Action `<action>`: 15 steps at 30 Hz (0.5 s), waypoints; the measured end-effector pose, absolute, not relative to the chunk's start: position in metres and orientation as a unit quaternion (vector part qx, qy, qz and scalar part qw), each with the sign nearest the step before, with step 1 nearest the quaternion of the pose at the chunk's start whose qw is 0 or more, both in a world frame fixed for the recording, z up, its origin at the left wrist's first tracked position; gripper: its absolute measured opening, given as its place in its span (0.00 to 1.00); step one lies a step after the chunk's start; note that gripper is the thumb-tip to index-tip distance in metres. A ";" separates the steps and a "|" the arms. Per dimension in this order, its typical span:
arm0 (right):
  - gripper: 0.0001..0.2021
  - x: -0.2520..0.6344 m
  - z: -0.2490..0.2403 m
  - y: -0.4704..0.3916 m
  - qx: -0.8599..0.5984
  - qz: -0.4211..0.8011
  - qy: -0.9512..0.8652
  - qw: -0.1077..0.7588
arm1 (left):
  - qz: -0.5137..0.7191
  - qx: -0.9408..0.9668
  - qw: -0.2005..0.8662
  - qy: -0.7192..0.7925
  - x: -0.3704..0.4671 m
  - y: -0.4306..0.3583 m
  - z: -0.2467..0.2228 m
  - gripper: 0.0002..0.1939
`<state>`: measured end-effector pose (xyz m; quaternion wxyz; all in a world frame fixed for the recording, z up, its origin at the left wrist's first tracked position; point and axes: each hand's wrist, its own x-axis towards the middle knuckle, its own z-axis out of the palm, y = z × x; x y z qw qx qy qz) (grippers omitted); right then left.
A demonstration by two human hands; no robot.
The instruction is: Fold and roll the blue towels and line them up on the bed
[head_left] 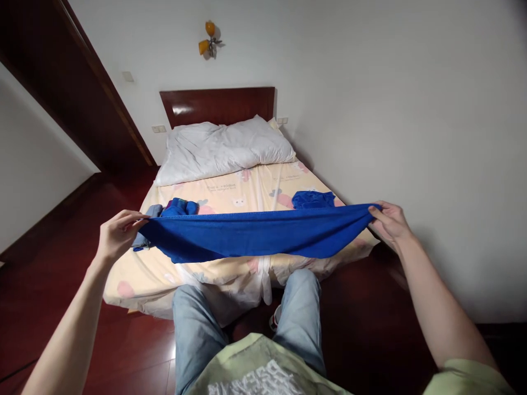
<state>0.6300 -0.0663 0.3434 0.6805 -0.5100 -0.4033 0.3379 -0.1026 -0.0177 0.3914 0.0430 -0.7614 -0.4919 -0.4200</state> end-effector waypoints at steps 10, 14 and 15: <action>0.25 0.627 0.368 -0.053 -0.488 0.221 -0.415 0.735 | -0.418 -0.758 0.176 -0.469 -0.101 0.007 0.392 0.15; 0.27 0.632 0.367 -0.053 -0.513 0.201 -0.402 0.731 | -0.411 -0.742 0.197 -0.491 -0.097 0.014 0.394 0.15; 0.27 0.634 0.366 -0.054 -0.514 0.200 -0.401 0.732 | -0.412 -0.741 0.192 -0.495 -0.095 0.014 0.395 0.15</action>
